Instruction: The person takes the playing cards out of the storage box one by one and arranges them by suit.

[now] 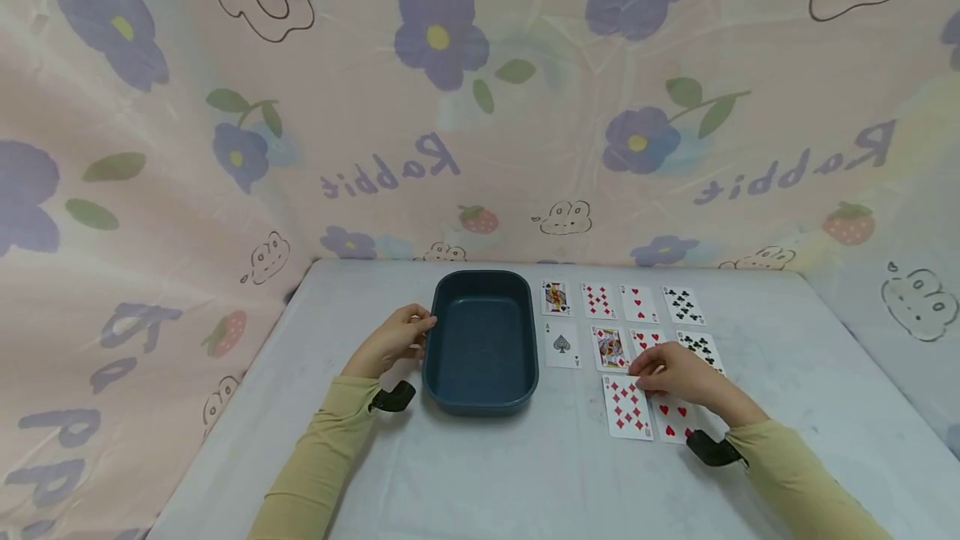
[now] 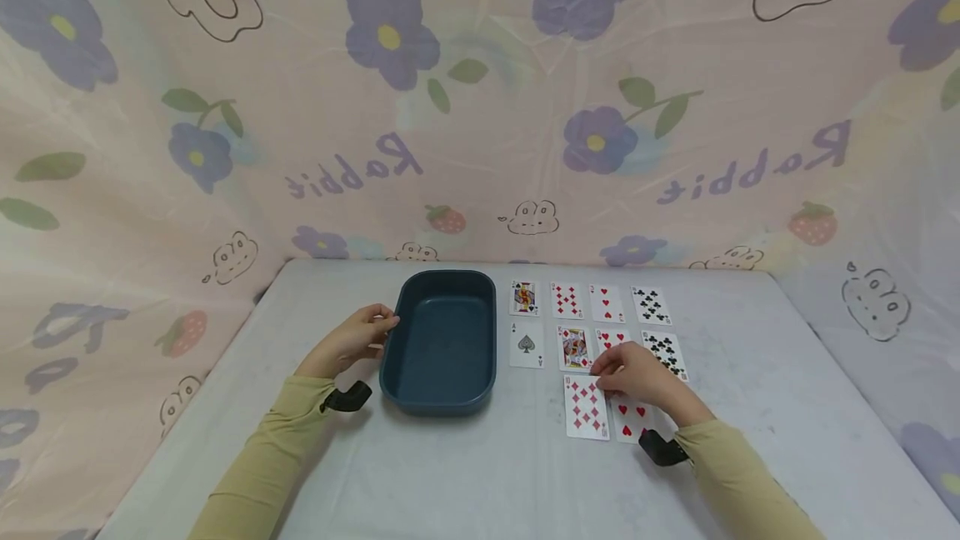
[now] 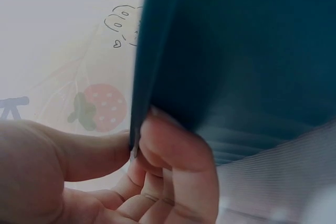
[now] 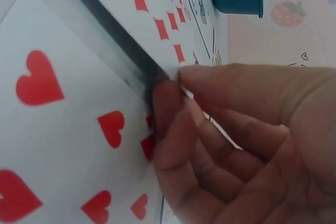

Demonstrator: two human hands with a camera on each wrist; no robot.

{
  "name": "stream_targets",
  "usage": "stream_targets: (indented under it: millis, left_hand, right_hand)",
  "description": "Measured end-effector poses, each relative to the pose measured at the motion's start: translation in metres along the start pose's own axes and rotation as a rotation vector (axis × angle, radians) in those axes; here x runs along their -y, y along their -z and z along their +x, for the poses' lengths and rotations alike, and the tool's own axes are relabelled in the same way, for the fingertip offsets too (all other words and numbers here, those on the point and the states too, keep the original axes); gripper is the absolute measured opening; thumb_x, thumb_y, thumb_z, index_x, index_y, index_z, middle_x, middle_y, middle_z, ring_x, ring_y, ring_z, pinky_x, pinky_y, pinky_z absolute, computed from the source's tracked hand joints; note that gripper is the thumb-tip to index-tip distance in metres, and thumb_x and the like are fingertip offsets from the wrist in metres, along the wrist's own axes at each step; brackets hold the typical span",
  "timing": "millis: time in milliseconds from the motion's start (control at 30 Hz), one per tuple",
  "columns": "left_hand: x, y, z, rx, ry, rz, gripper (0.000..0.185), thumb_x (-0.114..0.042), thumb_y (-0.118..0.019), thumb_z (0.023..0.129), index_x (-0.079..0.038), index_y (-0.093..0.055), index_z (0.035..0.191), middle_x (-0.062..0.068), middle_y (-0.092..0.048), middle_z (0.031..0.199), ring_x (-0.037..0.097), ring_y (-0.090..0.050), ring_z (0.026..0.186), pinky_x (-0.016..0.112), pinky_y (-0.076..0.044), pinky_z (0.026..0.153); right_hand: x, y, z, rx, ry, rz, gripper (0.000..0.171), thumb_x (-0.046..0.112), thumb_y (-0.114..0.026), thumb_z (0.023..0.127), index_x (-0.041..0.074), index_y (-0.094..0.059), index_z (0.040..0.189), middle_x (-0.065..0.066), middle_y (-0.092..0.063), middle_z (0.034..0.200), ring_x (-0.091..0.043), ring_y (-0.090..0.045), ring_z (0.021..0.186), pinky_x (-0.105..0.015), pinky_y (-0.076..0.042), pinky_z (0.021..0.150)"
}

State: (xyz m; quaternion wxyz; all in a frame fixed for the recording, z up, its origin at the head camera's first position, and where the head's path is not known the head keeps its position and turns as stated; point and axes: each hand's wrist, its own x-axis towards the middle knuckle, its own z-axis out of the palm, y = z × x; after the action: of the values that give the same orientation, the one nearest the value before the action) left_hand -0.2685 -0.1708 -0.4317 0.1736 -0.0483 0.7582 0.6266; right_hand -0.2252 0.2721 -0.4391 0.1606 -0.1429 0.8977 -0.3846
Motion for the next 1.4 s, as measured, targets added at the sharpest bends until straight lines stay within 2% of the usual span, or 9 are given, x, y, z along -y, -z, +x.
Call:
stream_targets:
  millis: [567,967,1100,1267,1400]
  left_hand:
    - [-0.001,-0.0006,-0.0002,0.005,-0.021,-0.01,0.016,-0.016,-0.051,0.101,-0.001,-0.046,0.104,0.006,-0.05,0.078,0.015,-0.048,0.059,0.026,-0.045,0.052]
    - [-0.0009,-0.0012,-0.0016,-0.009,-0.002,0.0,0.016,-0.016,-0.051,0.101,-0.002,-0.046,0.105,0.01,-0.052,0.082,0.015,-0.049,0.059,0.028,-0.046,0.053]
    - [-0.0003,-0.0005,-0.0023,-0.008,-0.015,-0.001,0.018,-0.018,-0.05,0.101,-0.001,-0.045,0.106,0.009,-0.052,0.082,0.016,-0.048,0.059,0.028,-0.045,0.053]
    - [0.0003,0.0002,-0.0025,-0.008,-0.014,0.011,0.019,-0.018,-0.05,0.101,-0.001,-0.045,0.107,0.008,-0.052,0.08,0.017,-0.049,0.06,0.028,-0.045,0.053]
    - [0.0011,0.0002,-0.0008,-0.014,-0.003,0.008,0.018,-0.018,-0.051,0.1,-0.002,-0.047,0.107,0.007,-0.052,0.08,0.016,-0.049,0.06,0.027,-0.045,0.053]
  right_hand:
    - [0.0028,-0.0007,-0.0017,-0.044,-0.018,-0.034,0.015,0.002,-0.071,0.08,0.0,-0.067,0.094,-0.004,-0.059,0.077,-0.019,-0.053,0.068,-0.027,-0.046,0.056]
    - [-0.0018,-0.0017,-0.0025,-0.047,-0.03,-0.059,0.016,0.006,-0.073,0.081,0.002,-0.066,0.096,-0.003,-0.059,0.082,-0.018,-0.051,0.073,-0.028,-0.045,0.059]
    - [-0.0022,-0.0018,-0.0021,-0.037,-0.019,-0.038,0.016,0.004,-0.072,0.082,0.0,-0.066,0.096,-0.004,-0.059,0.082,-0.018,-0.054,0.072,-0.028,-0.047,0.06]
    - [-0.0008,-0.0026,-0.0015,-0.043,-0.047,-0.016,0.015,0.003,-0.071,0.082,0.001,-0.066,0.096,-0.004,-0.059,0.082,-0.018,-0.056,0.07,-0.028,-0.048,0.06]
    - [0.0009,-0.0004,-0.0032,-0.047,-0.014,-0.018,0.017,0.002,-0.07,0.081,-0.001,-0.066,0.098,-0.004,-0.059,0.082,-0.019,-0.056,0.071,-0.029,-0.049,0.059]
